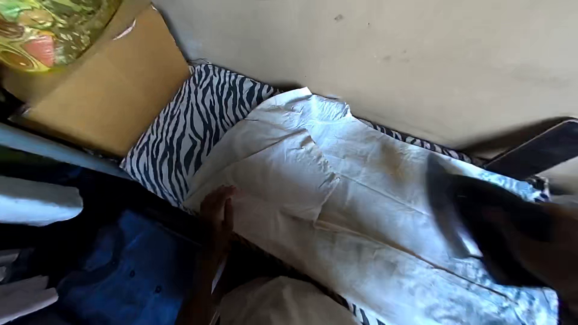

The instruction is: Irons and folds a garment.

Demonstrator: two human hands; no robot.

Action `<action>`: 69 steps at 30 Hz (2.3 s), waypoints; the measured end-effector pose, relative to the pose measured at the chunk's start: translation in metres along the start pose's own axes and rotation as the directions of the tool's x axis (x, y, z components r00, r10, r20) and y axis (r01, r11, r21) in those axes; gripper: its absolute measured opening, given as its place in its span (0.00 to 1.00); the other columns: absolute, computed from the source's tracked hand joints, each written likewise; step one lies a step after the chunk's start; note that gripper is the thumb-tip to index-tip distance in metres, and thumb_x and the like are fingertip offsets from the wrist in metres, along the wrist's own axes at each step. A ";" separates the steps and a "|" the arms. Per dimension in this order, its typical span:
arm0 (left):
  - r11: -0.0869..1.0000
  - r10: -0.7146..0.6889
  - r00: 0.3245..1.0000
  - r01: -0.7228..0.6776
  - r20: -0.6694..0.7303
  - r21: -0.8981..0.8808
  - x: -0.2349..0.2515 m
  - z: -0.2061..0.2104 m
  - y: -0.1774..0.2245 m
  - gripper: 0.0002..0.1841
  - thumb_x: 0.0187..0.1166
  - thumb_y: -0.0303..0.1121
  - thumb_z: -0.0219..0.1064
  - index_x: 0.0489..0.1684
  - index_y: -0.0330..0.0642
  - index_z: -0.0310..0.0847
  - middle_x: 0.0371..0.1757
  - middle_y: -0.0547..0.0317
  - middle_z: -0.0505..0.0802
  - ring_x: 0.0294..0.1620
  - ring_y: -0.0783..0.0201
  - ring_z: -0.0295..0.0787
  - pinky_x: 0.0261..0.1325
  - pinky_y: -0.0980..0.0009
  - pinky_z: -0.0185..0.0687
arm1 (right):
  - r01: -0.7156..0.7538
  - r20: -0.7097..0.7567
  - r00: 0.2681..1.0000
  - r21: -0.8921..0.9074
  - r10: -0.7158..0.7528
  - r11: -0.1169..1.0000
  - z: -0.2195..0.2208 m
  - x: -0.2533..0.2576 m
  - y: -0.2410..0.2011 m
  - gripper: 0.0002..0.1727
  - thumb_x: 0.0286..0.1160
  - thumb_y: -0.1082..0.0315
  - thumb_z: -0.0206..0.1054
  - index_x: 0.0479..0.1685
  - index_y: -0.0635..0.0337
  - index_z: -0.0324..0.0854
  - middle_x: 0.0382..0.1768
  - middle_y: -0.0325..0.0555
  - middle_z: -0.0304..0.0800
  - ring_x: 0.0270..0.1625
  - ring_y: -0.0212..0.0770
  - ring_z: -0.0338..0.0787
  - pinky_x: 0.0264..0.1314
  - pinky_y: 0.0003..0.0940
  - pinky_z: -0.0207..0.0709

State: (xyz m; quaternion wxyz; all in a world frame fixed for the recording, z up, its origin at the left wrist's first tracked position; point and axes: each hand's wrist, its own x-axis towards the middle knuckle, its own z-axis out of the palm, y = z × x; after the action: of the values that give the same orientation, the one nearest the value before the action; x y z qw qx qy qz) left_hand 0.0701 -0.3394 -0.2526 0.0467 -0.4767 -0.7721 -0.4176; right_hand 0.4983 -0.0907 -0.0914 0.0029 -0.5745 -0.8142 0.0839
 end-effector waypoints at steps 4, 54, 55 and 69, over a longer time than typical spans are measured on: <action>0.996 -0.091 0.993 0.089 -0.075 -0.023 0.002 -0.001 0.001 0.18 0.82 0.25 0.54 0.62 0.24 0.83 0.60 0.39 0.93 0.65 0.48 0.90 0.71 0.55 0.82 | 0.286 0.415 0.871 0.002 -0.261 0.958 0.051 0.021 -0.204 0.32 0.87 0.44 0.61 0.74 0.63 0.78 0.50 0.73 0.91 0.57 0.77 0.89 0.56 0.75 0.77; 0.983 -0.177 0.982 0.173 0.063 0.056 -0.038 -0.080 -0.061 0.18 0.87 0.26 0.51 0.55 0.17 0.83 0.47 0.31 0.94 0.52 0.51 0.93 0.62 0.64 0.84 | 0.521 0.342 0.811 -0.056 -0.474 0.852 0.106 0.046 -0.190 0.12 0.70 0.65 0.71 0.46 0.63 0.84 0.29 0.61 0.90 0.34 0.67 0.93 0.32 0.64 0.78; 0.977 -0.205 0.977 0.202 0.049 0.067 -0.044 -0.091 -0.065 0.17 0.88 0.25 0.51 0.55 0.16 0.82 0.47 0.32 0.94 0.52 0.54 0.93 0.63 0.66 0.84 | 0.508 0.355 0.817 -0.073 -0.454 0.858 0.103 0.044 -0.190 0.12 0.70 0.65 0.71 0.47 0.64 0.84 0.30 0.62 0.90 0.35 0.67 0.93 0.33 0.64 0.78; 0.987 -0.164 0.986 0.164 0.007 0.006 -0.045 -0.112 -0.044 0.17 0.87 0.25 0.53 0.55 0.15 0.81 0.48 0.35 0.94 0.54 0.69 0.91 0.63 0.77 0.81 | 0.241 0.354 0.914 -0.082 -0.198 0.967 0.096 0.090 -0.239 0.16 0.82 0.61 0.65 0.61 0.60 0.81 0.43 0.66 0.91 0.50 0.71 0.91 0.49 0.69 0.80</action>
State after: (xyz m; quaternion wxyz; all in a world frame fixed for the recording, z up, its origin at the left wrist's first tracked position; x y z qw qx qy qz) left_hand 0.0240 -0.4564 -0.2276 0.0108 -0.4131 -0.8099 -0.4162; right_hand 0.2349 -0.0971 -0.1608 -0.1653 -0.4549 -0.8652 0.1310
